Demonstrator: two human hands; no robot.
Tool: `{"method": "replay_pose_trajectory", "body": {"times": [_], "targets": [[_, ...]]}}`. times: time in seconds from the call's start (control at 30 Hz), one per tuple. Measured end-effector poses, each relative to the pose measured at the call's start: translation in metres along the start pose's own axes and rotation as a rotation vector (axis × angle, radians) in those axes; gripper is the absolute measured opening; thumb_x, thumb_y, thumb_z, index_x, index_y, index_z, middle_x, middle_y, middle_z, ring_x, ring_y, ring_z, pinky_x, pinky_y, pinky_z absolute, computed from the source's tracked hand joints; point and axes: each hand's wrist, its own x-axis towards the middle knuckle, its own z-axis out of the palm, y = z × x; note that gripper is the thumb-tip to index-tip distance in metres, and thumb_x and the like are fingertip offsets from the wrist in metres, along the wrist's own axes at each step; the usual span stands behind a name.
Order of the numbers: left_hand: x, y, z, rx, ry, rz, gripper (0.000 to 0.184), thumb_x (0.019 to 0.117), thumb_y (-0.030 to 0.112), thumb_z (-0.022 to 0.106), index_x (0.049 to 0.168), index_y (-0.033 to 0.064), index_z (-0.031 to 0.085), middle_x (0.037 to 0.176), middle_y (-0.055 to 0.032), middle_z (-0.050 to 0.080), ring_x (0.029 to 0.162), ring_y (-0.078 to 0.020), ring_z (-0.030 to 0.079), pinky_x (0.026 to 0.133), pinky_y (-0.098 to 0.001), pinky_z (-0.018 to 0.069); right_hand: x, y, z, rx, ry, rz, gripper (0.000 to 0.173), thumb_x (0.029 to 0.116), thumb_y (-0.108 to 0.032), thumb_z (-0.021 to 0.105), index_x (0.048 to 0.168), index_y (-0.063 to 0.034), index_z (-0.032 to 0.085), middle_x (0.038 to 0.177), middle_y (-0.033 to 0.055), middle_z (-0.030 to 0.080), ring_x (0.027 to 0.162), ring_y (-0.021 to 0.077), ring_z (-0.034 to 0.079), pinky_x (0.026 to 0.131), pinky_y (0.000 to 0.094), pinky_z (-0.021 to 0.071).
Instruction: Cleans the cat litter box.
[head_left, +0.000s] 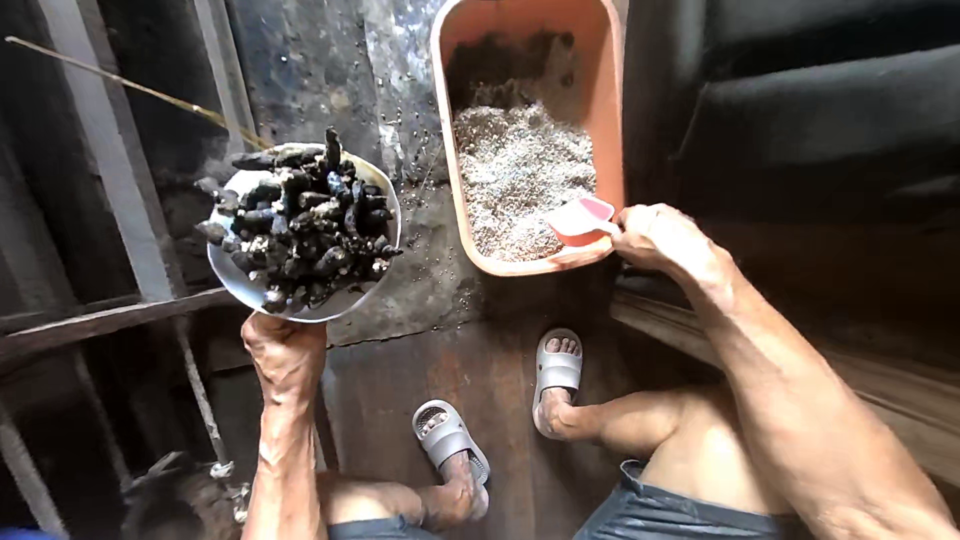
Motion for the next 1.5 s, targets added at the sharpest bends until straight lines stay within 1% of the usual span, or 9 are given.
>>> {"method": "replay_pose_trajectory", "body": {"times": [0.2, 0.37, 0.47, 0.67, 0.77, 1.03, 1.27, 1.43, 1.5], "targets": [[-0.023, 0.021, 0.006, -0.071, 0.073, 0.003, 0.033, 0.0917, 0.010, 0.068, 0.117, -0.0099, 0.060, 0.115, -0.0109, 0.068, 0.112, -0.0026, 0.064, 0.101, -0.0268, 0.0510, -0.026, 0.018, 0.013, 0.131, 0.033, -0.039, 0.028, 0.1019, -0.026, 0.058, 0.093, -0.0018, 0.069, 0.085, 0.0230, 0.068, 0.083, 0.0435, 0.068, 0.068, 0.0646, 0.0511], [-0.046, 0.030, 0.006, -0.145, 0.098, -0.037, 0.039, 0.0876, 0.004, 0.068, 0.117, -0.0183, 0.056, 0.114, -0.0139, 0.068, 0.113, -0.0015, 0.062, 0.102, -0.0234, 0.0493, -0.054, 0.013, 0.016, 0.212, 0.055, 0.025, 0.024, 0.1021, -0.025, 0.059, 0.096, -0.0035, 0.068, 0.082, 0.0215, 0.066, 0.077, 0.0418, 0.067, 0.064, 0.0616, 0.0508], [-0.058, 0.033, 0.005, -0.217, 0.143, -0.095, 0.038, 0.0878, 0.002, 0.066, 0.117, -0.0180, 0.053, 0.112, -0.0054, 0.067, 0.112, 0.0028, 0.061, 0.102, -0.0224, 0.0501, -0.047, 0.012, 0.025, 0.179, 0.059, 0.046, 0.025, 0.1025, -0.024, 0.057, 0.100, -0.0029, 0.070, 0.086, 0.0226, 0.069, 0.083, 0.0430, 0.068, 0.068, 0.0633, 0.0514], [-0.095, 0.051, -0.018, -0.167, 0.249, -0.310, 0.070, 0.0835, 0.003, 0.070, 0.129, -0.0342, 0.032, 0.124, -0.0310, 0.058, 0.122, -0.0033, 0.057, 0.107, -0.0187, 0.0443, -0.055, 0.013, 0.039, 0.221, 0.127, 0.079, 0.033, 0.1066, -0.027, 0.051, 0.120, -0.0018, 0.066, 0.099, 0.0245, 0.071, 0.094, 0.0441, 0.070, 0.081, 0.0639, 0.0533], [-0.106, 0.069, -0.044, -0.148, 0.262, -0.333, 0.075, 0.0821, 0.005, 0.073, 0.128, -0.0361, 0.030, 0.123, -0.0342, 0.057, 0.121, -0.0008, 0.057, 0.106, -0.0158, 0.0432, -0.069, 0.002, 0.053, 0.262, 0.136, 0.100, 0.038, 0.1078, -0.028, 0.045, 0.129, -0.0030, 0.063, 0.109, 0.0241, 0.071, 0.103, 0.0423, 0.070, 0.089, 0.0614, 0.0533], [-0.132, 0.124, -0.149, -0.119, 0.162, -0.151, 0.056, 0.0836, 0.010, 0.074, 0.118, -0.0270, 0.050, 0.117, -0.0240, 0.067, 0.117, 0.0023, 0.060, 0.107, -0.0162, 0.0436, -0.163, 0.009, 0.047, 0.370, 0.249, 0.069, 0.040, 0.1078, -0.026, 0.044, 0.129, -0.0001, 0.065, 0.108, 0.0229, 0.073, 0.101, 0.0385, 0.071, 0.090, 0.0562, 0.0539], [-0.168, 0.201, -0.242, -0.049, 0.131, -0.106, 0.036, 0.0832, 0.013, 0.073, 0.104, -0.0149, 0.065, 0.104, -0.0214, 0.072, 0.107, -0.0068, 0.069, 0.101, -0.0219, 0.0496, -0.266, 0.019, -0.020, 0.324, 0.098, 0.180, 0.041, 0.1084, -0.031, 0.042, 0.128, -0.0032, 0.066, 0.114, 0.0220, 0.072, 0.110, 0.0377, 0.069, 0.096, 0.0563, 0.0511], [-0.206, 0.254, -0.298, 0.031, 0.127, -0.122, 0.029, 0.0828, 0.017, 0.073, 0.094, -0.0099, 0.071, 0.096, -0.0237, 0.074, 0.099, -0.0203, 0.073, 0.096, -0.0315, 0.0532, -0.327, 0.022, -0.054, 0.258, 0.020, 0.184, 0.046, 0.1098, -0.035, 0.040, 0.127, -0.0018, 0.066, 0.120, 0.0229, 0.070, 0.116, 0.0382, 0.066, 0.100, 0.0572, 0.0494], [-0.220, 0.272, -0.316, 0.005, 0.130, -0.120, 0.031, 0.0838, 0.022, 0.073, 0.093, -0.0075, 0.072, 0.097, -0.0214, 0.074, 0.101, -0.0161, 0.072, 0.097, -0.0277, 0.0526, -0.344, 0.023, -0.062, 0.249, 0.008, 0.176, 0.050, 0.1102, -0.040, 0.038, 0.126, -0.0017, 0.067, 0.121, 0.0228, 0.070, 0.117, 0.0383, 0.066, 0.099, 0.0581, 0.0492]]}}
